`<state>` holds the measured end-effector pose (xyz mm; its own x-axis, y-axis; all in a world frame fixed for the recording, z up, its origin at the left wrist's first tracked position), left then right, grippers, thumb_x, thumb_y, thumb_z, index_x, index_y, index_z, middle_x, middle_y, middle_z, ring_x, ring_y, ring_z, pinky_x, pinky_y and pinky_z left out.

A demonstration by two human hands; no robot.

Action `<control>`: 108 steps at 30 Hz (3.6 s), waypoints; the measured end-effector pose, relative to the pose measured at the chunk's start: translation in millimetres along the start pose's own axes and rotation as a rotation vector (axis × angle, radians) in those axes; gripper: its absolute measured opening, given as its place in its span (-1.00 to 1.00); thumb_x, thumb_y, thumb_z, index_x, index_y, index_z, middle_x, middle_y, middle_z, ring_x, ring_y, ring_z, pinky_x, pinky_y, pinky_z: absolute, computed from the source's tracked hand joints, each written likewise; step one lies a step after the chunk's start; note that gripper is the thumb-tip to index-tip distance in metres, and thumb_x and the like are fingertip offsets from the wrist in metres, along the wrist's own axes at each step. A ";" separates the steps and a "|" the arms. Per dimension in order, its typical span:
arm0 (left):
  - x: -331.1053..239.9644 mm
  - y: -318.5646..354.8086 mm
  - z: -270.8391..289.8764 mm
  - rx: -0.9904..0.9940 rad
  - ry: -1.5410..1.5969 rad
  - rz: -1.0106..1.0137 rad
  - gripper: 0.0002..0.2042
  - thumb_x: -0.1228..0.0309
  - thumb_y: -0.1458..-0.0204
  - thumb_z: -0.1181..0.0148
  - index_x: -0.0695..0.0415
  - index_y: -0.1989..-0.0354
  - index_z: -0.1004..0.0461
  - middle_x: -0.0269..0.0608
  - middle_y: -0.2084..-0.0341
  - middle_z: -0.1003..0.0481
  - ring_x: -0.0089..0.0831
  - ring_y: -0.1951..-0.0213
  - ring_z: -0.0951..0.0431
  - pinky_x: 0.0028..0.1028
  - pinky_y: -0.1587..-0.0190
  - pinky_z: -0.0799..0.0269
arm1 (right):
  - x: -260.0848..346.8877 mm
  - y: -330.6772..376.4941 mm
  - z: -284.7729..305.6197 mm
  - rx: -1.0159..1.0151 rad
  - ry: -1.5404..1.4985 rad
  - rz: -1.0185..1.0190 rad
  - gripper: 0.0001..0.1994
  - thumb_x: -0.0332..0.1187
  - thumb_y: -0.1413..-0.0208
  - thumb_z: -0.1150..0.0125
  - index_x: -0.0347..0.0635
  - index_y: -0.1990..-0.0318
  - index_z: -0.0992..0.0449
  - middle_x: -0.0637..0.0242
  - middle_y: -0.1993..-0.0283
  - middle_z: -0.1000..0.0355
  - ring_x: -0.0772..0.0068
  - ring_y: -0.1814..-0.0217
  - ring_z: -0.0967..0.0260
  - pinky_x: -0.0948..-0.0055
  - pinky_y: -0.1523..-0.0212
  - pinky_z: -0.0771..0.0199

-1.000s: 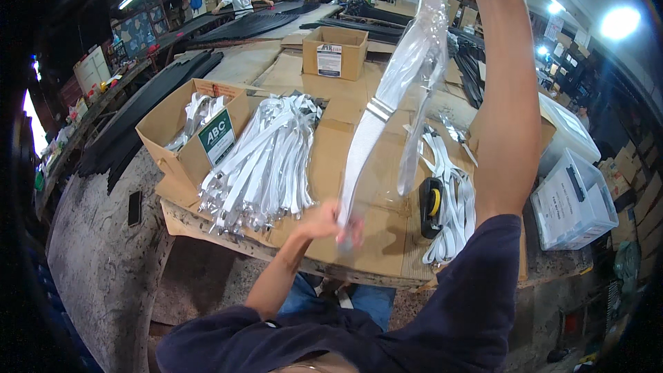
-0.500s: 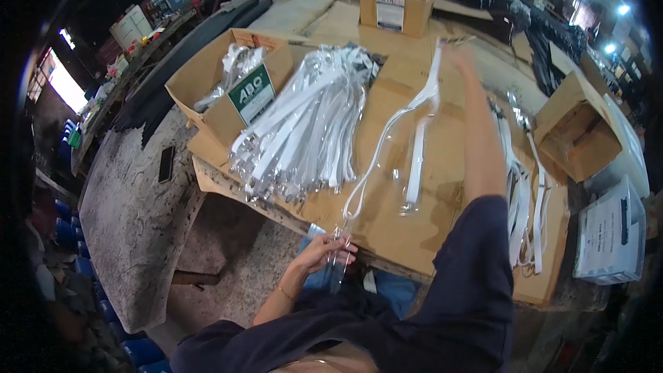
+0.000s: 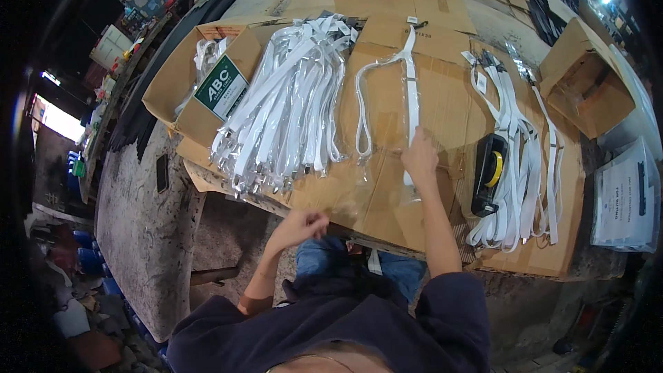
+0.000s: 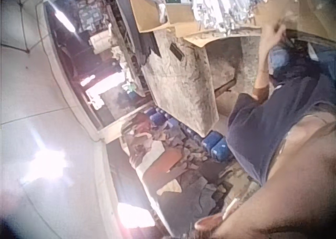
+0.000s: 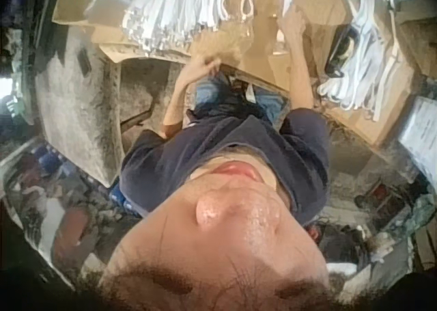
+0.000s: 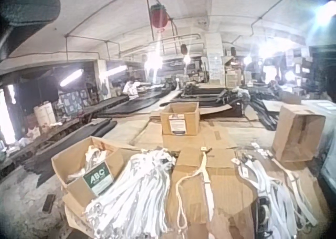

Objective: Assembling white fabric harnesses or safety straps at a workshop station.

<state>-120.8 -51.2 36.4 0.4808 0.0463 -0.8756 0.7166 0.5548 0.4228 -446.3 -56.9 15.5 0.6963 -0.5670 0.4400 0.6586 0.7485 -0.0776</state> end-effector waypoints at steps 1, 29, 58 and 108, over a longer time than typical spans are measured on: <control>-25.7 -10.3 6.5 -0.126 -0.114 -0.088 -0.76 0.36 -0.14 -0.09 0.33 0.41 -0.48 -0.13 0.61 -0.53 -0.48 0.57 -0.52 -0.50 0.47 -0.43 | -4.5 6.6 10.0 0.098 -0.057 -0.048 -0.35 -0.27 0.09 -0.26 -0.23 -0.20 -0.22 -0.20 0.10 -0.45 -0.19 0.01 -0.40 0.04 -0.02 -0.39; -49.8 -43.1 -46.8 -0.136 -0.856 -0.441 -0.58 0.60 0.14 -0.12 0.12 0.00 -0.40 0.03 0.11 -0.32 0.01 0.06 -0.38 -0.18 0.01 -0.31 | -94.7 183.1 47.8 0.153 -1.472 -0.400 -0.73 -0.40 -0.12 -0.21 -0.16 0.04 -0.37 0.44 0.38 -0.39 0.69 0.40 -0.32 0.68 0.52 -0.24; -52.2 -151.8 -55.4 -0.278 -0.828 -0.741 -0.42 0.45 0.00 -0.05 0.28 -0.25 -0.14 0.17 -0.27 -0.09 0.05 -0.33 -0.03 -0.10 -0.32 0.02 | -26.6 -112.6 -39.6 -0.105 0.090 0.473 -0.50 -0.13 -0.23 0.10 -0.05 -0.30 -0.15 0.06 -0.36 -0.08 0.04 -0.42 0.03 -0.03 -0.33 0.03; 7.1 22.1 -46.1 -0.387 -0.558 -0.382 -0.54 0.49 0.03 -0.23 0.23 -0.09 -0.31 0.06 -0.02 -0.35 -0.07 0.00 -0.43 -0.26 0.02 -0.40 | 9.1 -242.0 -40.9 -0.122 -0.038 0.206 -0.56 -0.11 -0.15 -0.06 0.10 -0.18 -0.30 0.23 -0.39 -0.07 0.22 -0.44 0.04 -0.21 -0.28 0.07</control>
<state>-124.9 -0.3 28.8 0.4929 -0.5746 -0.6533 0.7058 0.7032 -0.0860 -587.7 -257.3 1.7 0.8097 -0.3918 0.4368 0.5352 0.7984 -0.2759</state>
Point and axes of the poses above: each hand's wrist, its own y-axis away from the middle knuckle, its own z-axis out of the back of the hand, x = y × z, the point moved 5 cm from there along -y, towards the middle knuckle
